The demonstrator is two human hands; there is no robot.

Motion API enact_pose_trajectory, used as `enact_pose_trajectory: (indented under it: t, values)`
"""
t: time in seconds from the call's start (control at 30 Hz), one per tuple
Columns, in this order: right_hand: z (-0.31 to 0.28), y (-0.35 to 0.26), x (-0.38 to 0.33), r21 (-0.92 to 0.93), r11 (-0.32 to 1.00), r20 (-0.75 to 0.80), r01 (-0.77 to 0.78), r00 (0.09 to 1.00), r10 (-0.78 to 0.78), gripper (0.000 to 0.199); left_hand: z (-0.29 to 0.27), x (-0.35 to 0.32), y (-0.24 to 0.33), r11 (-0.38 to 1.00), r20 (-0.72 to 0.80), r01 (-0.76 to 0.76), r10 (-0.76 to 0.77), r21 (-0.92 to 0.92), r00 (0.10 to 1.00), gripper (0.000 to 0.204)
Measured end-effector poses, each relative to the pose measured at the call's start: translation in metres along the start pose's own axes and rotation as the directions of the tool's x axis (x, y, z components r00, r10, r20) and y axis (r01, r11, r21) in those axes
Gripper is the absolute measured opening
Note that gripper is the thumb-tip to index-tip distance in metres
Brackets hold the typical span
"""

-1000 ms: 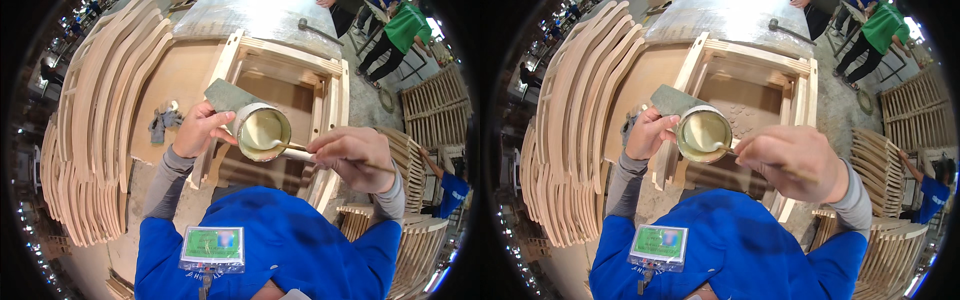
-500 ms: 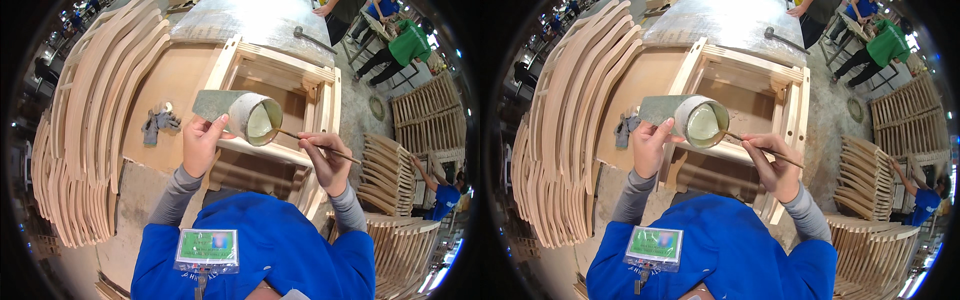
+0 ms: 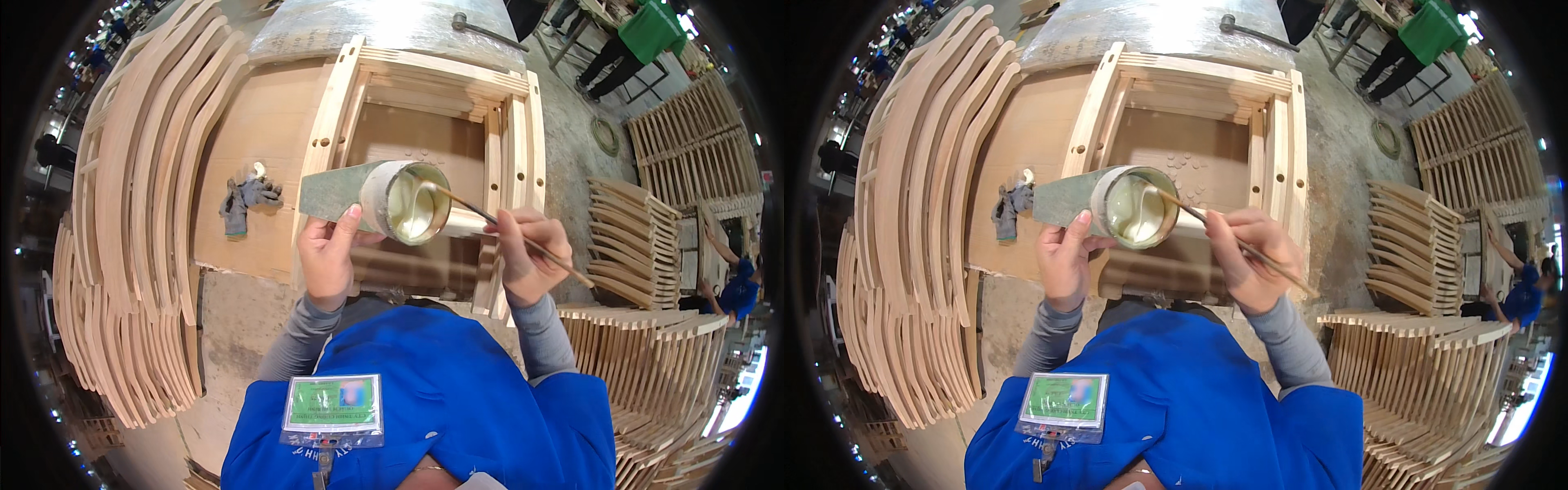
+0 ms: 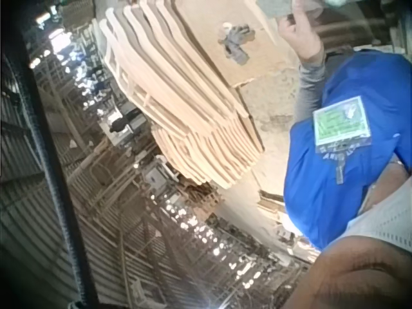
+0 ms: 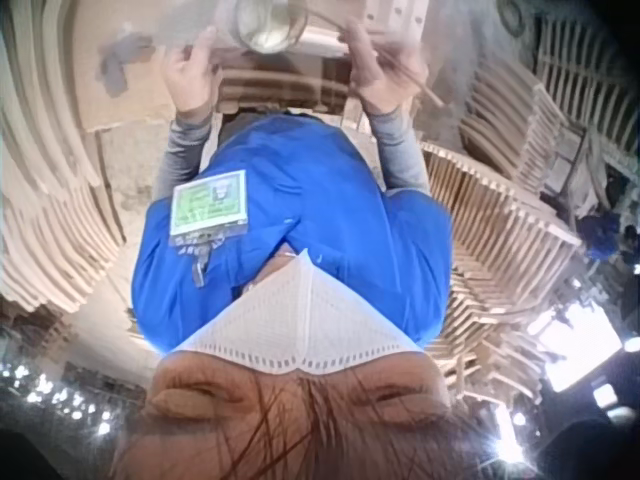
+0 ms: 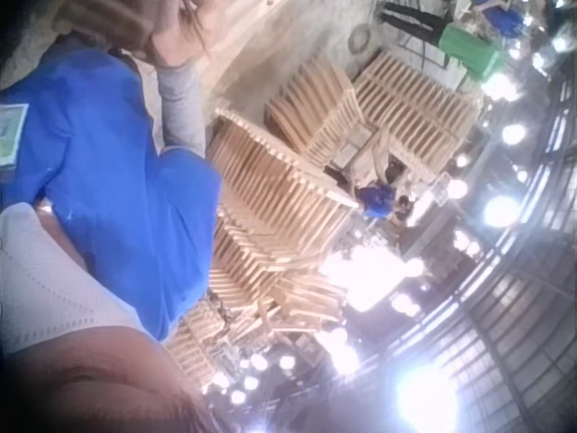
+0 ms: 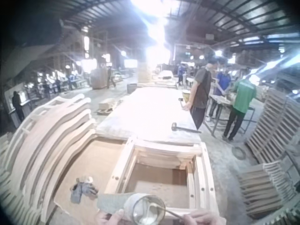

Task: The person pours a liquid into a container, mixes it with a drill, and then applies the mixture to wooden chair frames using a brush.

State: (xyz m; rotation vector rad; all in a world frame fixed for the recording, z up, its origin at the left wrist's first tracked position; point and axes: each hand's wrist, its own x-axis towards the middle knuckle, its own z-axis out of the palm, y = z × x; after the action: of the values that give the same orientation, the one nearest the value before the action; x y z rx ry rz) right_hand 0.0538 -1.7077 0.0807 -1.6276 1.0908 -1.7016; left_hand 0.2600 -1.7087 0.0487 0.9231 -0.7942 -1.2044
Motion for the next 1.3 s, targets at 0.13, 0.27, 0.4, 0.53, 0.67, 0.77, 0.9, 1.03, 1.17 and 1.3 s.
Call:
enact_pose_trajectory:
  t: [0.13,0.27,0.4,0.53,0.67,0.77,0.9,1.03,1.17,1.3]
  values:
    - [-0.006,0.004,0.015,-0.143,0.97,0.25,0.198,0.955,-0.158,0.016,-0.01,-0.005,0.015,0.997,0.032,0.071,-0.071,-0.007,0.997,0.019]
    - [-0.012,-0.009,0.025,-0.077,0.983,0.438,0.167,0.892,-0.117,0.017,-0.017,-0.008,0.026,0.995,0.04,0.047,-0.051,0.083,0.998,0.02]
    - [-0.022,-0.032,0.039,-0.13,0.951,0.586,0.281,0.796,-0.155,0.022,-0.022,-0.009,0.028,0.991,0.023,0.033,-0.036,0.13,0.999,0.02]
    - [-0.031,-0.043,0.04,-0.033,0.987,0.483,0.157,0.867,-0.122,0.017,-0.022,-0.009,0.028,0.993,-0.032,0.034,-0.03,0.115,0.999,0.02]
    - [-0.022,-0.031,0.027,0.071,0.997,0.343,0.034,0.938,-0.056,0.012,-0.016,-0.009,0.026,0.989,0.013,0.071,-0.073,0.132,0.997,0.02]
    - [-0.023,-0.012,0.026,-0.087,0.973,0.395,0.214,0.904,-0.164,0.013,-0.007,-0.009,0.026,0.986,0.071,0.07,-0.081,0.152,0.994,0.02]
    - [-0.025,-0.004,0.003,-0.078,0.997,0.319,0.006,0.948,0.019,0.015,0.0,-0.009,0.021,0.982,0.003,-0.025,0.025,0.186,1.0,0.021]
    - [-0.018,-0.005,-0.024,-0.117,0.985,0.295,0.129,0.951,-0.09,0.016,0.008,-0.008,-0.001,0.966,-0.101,-0.09,0.118,0.241,0.988,0.022]
    - [-0.019,-0.012,-0.025,-0.064,0.951,0.48,0.303,0.845,-0.236,0.026,0.008,-0.005,-0.012,0.97,-0.112,-0.041,0.07,0.24,0.991,0.022]
    - [-0.028,-0.002,-0.019,0.001,0.989,0.284,0.151,0.948,-0.145,0.019,0.001,-0.001,-0.014,0.997,-0.077,0.051,-0.046,0.058,0.996,0.022]
